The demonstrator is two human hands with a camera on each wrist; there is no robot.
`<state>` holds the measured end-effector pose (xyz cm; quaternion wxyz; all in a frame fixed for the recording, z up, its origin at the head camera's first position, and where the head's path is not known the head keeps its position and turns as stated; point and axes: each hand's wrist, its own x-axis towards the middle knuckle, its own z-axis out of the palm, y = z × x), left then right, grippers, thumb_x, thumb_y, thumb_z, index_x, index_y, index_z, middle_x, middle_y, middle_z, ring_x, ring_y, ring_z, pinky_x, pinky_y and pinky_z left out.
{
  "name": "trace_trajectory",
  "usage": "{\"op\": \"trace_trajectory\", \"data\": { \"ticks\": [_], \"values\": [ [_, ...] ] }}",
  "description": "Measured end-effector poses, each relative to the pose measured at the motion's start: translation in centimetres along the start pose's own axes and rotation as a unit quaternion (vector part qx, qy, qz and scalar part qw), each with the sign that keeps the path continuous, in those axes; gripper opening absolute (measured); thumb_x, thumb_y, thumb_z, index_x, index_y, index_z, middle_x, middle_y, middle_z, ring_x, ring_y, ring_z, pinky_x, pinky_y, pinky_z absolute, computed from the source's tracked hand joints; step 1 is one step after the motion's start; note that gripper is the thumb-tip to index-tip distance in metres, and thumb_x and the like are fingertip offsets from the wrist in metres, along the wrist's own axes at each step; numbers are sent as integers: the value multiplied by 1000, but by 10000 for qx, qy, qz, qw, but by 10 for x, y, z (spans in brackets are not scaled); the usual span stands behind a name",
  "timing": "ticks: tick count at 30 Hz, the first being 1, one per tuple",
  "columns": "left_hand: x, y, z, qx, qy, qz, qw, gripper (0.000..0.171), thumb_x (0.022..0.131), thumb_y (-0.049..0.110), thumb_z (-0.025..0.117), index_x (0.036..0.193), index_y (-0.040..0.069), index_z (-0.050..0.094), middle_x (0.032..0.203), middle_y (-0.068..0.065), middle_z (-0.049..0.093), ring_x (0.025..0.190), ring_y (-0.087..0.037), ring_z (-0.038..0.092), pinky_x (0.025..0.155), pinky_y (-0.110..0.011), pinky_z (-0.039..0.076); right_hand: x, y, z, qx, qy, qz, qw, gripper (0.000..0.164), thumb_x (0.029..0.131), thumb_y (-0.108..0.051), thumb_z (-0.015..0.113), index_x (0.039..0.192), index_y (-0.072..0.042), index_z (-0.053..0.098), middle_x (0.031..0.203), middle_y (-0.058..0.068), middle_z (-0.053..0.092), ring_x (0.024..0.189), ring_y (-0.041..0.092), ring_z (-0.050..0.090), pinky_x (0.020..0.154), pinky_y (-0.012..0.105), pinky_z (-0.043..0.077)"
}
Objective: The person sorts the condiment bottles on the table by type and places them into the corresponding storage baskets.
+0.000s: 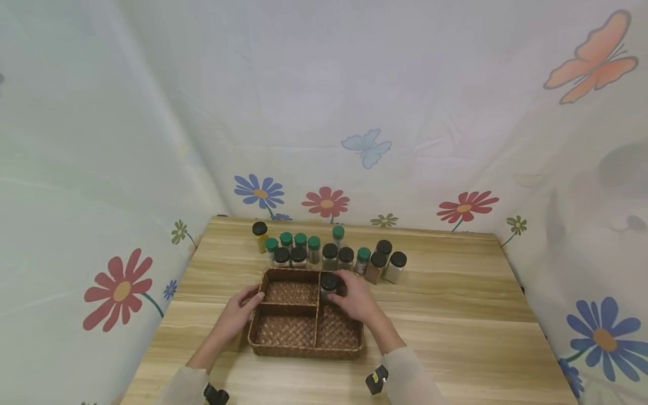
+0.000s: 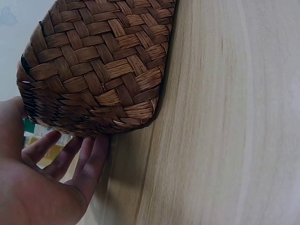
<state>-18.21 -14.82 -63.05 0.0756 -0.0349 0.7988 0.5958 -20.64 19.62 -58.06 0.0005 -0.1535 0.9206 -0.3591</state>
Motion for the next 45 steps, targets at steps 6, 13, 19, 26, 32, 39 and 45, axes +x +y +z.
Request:
{"op": "trace_trajectory", "data": {
  "ticks": [6,13,19,26,32,39,45],
  "values": [
    [1,-1,0,-86,-57,-108,9999,59,106,45,66,154,12,55,146,-21,60,132,-40,60,93,-48,61,-1,-2,-2,80,-12,56,10000,55,92,-23,86,139,-6,65,132,13,70,122,37,66,104,55,53],
    [1,-1,0,-102,-66,-131,9998,61,105,46,66,154,12,54,147,-20,59,133,-39,59,94,-47,60,-1,-2,-2,67,14,51,10000,53,92,-23,86,138,-6,66,130,12,71,121,37,66,103,56,53],
    [0,0,0,-12,-34,-137,9999,59,106,45,66,154,12,55,146,-19,60,131,-38,60,93,-46,61,-2,-1,-1,108,97,90,9999,52,93,-23,86,138,-6,66,128,11,71,121,36,66,102,56,53],
    [-2,3,0,-94,-58,-179,9998,58,106,44,65,154,12,55,147,-19,59,132,-39,60,92,-46,61,-1,-1,-1,89,73,129,9999,53,93,-24,86,139,-8,66,130,10,71,122,35,66,104,54,52],
    [-3,4,-1,-212,-121,-233,9994,60,106,45,65,155,12,54,149,-19,58,133,-39,58,91,-46,61,0,-1,0,72,105,122,9998,52,92,-23,86,137,-8,66,128,10,71,122,35,66,104,55,53],
    [-5,7,-1,-258,-92,-274,9992,60,106,45,66,154,12,54,148,-20,58,132,-39,59,91,-46,62,0,-1,1,31,118,146,9998,51,92,-23,86,137,-8,66,129,10,71,122,35,66,104,54,53],
    [-5,8,-2,-258,-121,-290,9992,61,106,47,65,155,12,53,150,-20,57,133,-41,58,92,-47,61,0,-1,1,-13,135,54,9999,52,92,-23,86,137,-7,66,129,12,71,122,36,66,104,55,53]
  ]
}}
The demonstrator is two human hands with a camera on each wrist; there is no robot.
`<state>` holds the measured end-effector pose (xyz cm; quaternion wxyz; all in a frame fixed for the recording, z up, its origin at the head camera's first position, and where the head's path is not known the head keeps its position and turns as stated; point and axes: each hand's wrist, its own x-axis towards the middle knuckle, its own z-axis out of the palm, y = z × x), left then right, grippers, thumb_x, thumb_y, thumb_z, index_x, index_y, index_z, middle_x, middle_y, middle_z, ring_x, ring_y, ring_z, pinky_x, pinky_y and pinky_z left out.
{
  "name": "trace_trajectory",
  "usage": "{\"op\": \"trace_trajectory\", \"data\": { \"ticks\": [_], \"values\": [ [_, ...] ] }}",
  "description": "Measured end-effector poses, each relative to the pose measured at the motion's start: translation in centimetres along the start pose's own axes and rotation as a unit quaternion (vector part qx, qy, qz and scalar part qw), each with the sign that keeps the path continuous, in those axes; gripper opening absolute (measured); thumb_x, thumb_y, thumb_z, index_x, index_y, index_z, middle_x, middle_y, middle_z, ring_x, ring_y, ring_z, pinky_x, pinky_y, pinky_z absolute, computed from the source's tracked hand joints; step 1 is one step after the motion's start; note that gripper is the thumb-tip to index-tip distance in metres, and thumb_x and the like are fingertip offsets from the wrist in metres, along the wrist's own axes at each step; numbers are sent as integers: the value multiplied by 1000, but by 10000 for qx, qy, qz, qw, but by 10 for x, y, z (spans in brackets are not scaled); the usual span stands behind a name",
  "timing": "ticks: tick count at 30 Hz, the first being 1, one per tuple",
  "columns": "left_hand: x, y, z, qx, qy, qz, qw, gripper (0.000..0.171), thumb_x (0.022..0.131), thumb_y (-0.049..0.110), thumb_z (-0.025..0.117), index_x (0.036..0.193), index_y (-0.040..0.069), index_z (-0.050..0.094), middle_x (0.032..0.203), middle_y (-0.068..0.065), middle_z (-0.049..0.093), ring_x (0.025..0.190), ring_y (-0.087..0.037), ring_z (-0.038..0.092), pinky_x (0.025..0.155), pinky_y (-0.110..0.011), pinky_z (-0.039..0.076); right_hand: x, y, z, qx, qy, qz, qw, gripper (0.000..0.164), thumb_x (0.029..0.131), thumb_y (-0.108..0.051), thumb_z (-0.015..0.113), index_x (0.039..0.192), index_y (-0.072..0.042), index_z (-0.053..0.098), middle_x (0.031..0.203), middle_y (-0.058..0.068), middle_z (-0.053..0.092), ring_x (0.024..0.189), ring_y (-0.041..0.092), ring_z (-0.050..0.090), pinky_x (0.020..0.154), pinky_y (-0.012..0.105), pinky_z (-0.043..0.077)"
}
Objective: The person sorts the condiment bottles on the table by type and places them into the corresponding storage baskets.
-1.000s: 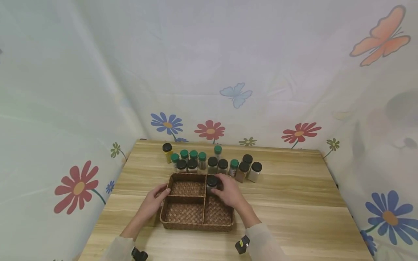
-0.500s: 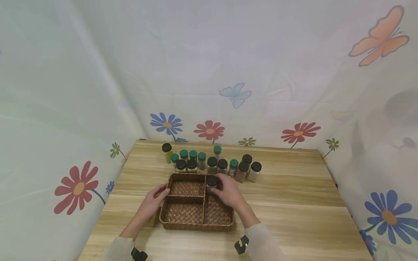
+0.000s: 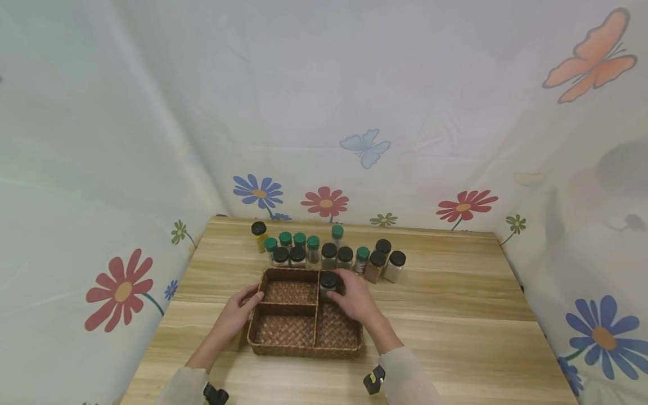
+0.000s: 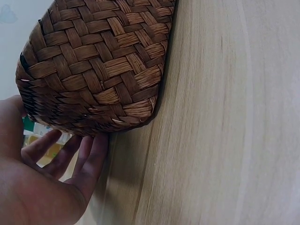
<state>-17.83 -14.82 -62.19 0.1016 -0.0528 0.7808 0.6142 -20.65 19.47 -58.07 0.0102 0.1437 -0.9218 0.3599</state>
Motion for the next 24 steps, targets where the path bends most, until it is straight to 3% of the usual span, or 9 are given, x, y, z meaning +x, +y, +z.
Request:
{"op": "trace_trajectory", "data": {
  "ticks": [13,24],
  "values": [
    [0,-4,1,47,-23,25,10000,65,104,50,65,155,12,53,147,-23,58,131,-40,60,89,-46,62,-3,0,-2,57,59,-120,9999,55,91,-20,87,138,-2,64,131,16,70,122,39,65,104,57,52],
    [-3,1,0,57,23,-23,10000,61,106,46,65,155,12,54,147,-22,59,132,-40,59,92,-48,61,-8,-2,-13,-328,-166,-447,9983,56,93,-19,85,140,1,62,134,19,67,123,39,65,103,56,54]
  ]
}}
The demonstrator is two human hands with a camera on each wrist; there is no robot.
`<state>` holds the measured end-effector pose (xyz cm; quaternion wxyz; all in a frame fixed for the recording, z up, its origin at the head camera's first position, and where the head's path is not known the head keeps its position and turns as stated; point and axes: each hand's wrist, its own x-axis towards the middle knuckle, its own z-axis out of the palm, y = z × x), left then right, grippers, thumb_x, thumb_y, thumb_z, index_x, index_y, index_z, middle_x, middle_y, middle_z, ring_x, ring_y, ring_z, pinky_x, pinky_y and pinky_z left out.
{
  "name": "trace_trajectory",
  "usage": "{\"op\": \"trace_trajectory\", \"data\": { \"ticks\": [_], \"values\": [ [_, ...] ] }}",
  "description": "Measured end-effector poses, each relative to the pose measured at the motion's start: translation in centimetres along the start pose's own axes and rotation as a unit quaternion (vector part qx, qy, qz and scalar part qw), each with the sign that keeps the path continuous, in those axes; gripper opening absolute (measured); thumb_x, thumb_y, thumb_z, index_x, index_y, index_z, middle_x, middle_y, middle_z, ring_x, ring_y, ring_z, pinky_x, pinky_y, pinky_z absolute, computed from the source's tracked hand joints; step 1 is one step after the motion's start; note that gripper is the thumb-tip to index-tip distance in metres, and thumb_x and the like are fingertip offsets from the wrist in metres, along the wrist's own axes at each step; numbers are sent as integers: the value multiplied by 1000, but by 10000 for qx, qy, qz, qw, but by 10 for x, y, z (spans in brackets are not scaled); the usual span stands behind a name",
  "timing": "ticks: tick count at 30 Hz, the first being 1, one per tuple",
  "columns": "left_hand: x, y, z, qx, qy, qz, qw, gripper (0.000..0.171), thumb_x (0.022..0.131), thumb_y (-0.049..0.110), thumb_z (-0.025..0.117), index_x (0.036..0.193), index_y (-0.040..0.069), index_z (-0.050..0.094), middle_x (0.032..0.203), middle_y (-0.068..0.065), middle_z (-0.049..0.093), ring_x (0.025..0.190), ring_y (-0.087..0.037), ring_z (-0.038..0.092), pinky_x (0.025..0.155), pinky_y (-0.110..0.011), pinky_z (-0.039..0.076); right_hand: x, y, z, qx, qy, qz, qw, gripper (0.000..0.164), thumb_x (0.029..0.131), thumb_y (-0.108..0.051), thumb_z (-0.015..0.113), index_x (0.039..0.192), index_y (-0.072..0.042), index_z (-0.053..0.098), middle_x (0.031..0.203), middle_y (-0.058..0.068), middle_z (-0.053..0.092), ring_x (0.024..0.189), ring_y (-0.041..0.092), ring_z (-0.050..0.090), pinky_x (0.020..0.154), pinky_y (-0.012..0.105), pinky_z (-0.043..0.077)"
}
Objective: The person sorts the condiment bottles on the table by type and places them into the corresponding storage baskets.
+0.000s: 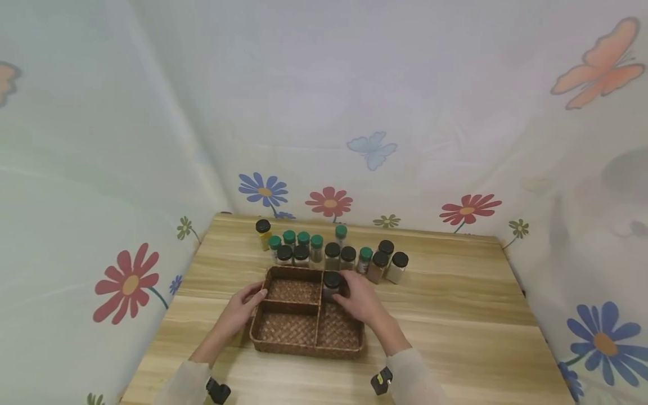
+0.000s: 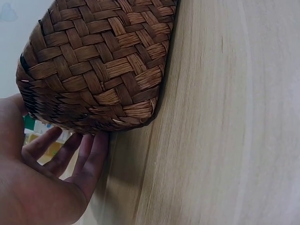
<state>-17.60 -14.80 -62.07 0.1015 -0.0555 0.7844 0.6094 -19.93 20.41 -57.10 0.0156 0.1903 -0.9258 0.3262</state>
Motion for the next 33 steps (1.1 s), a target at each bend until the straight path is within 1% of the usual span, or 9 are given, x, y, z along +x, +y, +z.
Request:
{"op": "trace_trajectory", "data": {
  "ticks": [4,7,10,14,17,20,23,29,33],
  "values": [
    [2,-2,-2,35,92,-15,10000,56,107,42,65,154,13,55,145,-21,60,129,-39,61,90,-46,62,-5,0,-6,-101,146,-96,9998,55,93,-19,85,140,-1,63,135,17,67,124,38,65,102,55,55],
    [3,-4,-3,32,83,-7,10000,59,106,45,65,154,13,54,145,-21,60,129,-38,61,89,-45,62,-12,2,-11,-85,270,-113,9995,54,93,-19,85,140,-1,64,134,16,68,123,36,65,101,54,56],
    [4,-6,-3,55,71,6,10000,65,103,53,66,154,14,54,145,-21,60,129,-37,61,89,-45,61,-22,5,-18,119,396,-84,9991,53,94,-18,84,139,0,63,132,15,68,121,36,65,99,54,57],
    [4,-7,-2,49,65,39,10000,70,101,57,66,154,13,55,146,-21,60,129,-38,61,90,-45,61,-37,12,-29,452,526,53,9976,51,96,-17,82,139,1,62,131,15,67,121,34,64,98,52,57],
    [5,-7,-2,-1,72,26,10000,66,102,54,66,153,12,55,146,-22,60,129,-38,62,90,-46,62,-46,17,-38,522,573,197,9968,50,96,-17,82,139,1,62,131,16,67,121,34,63,99,52,57],
    [5,-7,-3,-11,107,30,9999,63,104,51,66,152,11,56,146,-22,60,128,-38,62,90,-46,62,-52,23,-45,634,589,316,9957,50,95,-15,82,139,1,62,132,19,67,120,37,64,99,55,56],
    [5,-7,-3,4,110,28,9999,63,104,51,66,152,12,56,146,-22,60,128,-38,62,90,-46,62,-55,32,-51,907,658,398,9929,49,96,-13,81,138,2,62,132,21,66,121,40,63,101,58,55],
    [5,-5,-1,78,79,41,9999,62,104,51,66,151,12,57,144,-21,61,127,-38,63,89,-45,62,-52,51,-62,1590,1052,573,9800,44,98,-7,77,135,10,61,132,28,66,122,45,62,102,63,52],
    [6,-7,0,127,63,54,9999,62,104,50,66,151,10,57,144,-22,61,128,-39,62,89,-46,62,-48,60,-67,1690,1180,850,9748,45,99,-10,77,136,9,62,133,26,66,125,43,62,104,59,53]
  ]
}}
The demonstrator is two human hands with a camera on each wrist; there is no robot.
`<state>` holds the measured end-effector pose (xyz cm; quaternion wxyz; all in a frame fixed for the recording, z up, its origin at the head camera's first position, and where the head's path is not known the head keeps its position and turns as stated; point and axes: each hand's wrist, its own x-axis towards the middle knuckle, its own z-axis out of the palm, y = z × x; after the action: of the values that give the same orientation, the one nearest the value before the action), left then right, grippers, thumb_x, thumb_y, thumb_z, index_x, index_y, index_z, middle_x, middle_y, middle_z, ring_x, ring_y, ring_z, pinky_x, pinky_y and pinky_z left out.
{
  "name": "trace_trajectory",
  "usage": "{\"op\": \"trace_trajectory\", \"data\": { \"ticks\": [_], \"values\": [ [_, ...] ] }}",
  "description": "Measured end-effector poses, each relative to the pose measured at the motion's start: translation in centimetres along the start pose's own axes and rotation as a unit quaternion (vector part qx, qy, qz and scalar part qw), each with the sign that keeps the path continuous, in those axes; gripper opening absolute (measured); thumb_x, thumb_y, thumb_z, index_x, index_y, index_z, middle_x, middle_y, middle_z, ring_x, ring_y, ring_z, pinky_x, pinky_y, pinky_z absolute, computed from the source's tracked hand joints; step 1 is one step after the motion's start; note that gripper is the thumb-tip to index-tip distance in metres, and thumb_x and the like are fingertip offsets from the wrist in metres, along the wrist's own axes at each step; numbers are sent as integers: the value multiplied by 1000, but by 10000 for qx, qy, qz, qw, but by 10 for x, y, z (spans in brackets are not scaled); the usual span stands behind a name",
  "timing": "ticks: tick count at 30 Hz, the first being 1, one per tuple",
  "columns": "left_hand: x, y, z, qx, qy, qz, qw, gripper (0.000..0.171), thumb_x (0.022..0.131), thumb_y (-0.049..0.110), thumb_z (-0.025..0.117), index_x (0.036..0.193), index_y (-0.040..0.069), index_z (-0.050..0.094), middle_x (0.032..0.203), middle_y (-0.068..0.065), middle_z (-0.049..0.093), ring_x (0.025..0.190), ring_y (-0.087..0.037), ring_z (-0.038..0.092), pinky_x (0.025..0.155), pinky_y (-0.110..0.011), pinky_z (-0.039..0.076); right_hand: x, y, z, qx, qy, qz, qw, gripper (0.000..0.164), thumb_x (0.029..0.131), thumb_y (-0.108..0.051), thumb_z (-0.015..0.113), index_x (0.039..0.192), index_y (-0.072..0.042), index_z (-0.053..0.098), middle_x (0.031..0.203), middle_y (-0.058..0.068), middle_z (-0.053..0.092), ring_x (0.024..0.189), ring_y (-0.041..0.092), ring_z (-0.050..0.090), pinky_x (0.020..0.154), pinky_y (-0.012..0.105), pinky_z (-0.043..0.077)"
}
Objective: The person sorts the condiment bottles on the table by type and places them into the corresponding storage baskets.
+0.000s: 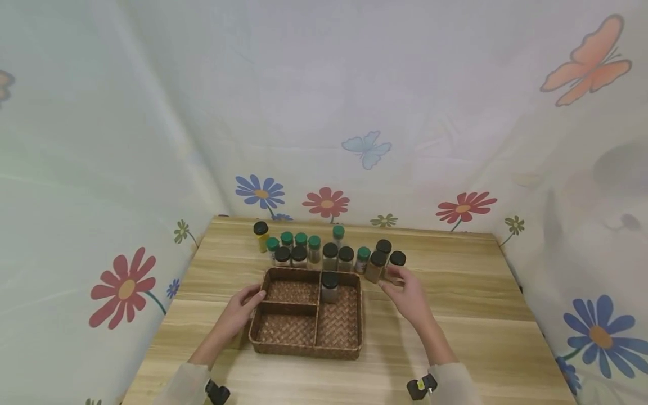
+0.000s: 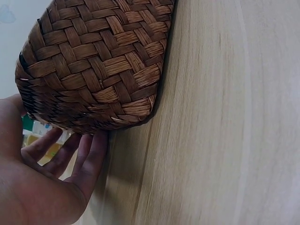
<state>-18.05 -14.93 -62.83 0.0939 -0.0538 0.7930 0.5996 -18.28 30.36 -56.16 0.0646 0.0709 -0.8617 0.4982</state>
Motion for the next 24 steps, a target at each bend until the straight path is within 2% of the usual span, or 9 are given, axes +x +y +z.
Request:
{"op": "trace_trajectory", "data": {
  "ticks": [6,14,24],
  "values": [
    [1,-3,2,-104,-43,-79,9999,65,103,53,66,151,11,57,146,-21,59,131,-40,60,92,-48,61,3,6,0,-182,-9,297,9994,52,99,-18,78,141,7,60,136,25,66,128,43,62,104,55,55],
    [0,-1,1,-104,-44,-82,9999,60,106,47,65,151,10,57,149,-22,57,133,-42,58,94,-50,61,7,16,4,-51,23,398,9992,52,99,-11,77,142,10,58,136,30,64,128,46,61,103,54,56],
    [0,1,1,-104,-112,-67,9999,58,107,44,63,153,10,54,150,-21,56,136,-42,56,96,-54,59,12,26,0,-35,67,528,9986,50,101,-12,75,142,9,58,139,27,64,128,42,62,103,47,56]
  ]
}}
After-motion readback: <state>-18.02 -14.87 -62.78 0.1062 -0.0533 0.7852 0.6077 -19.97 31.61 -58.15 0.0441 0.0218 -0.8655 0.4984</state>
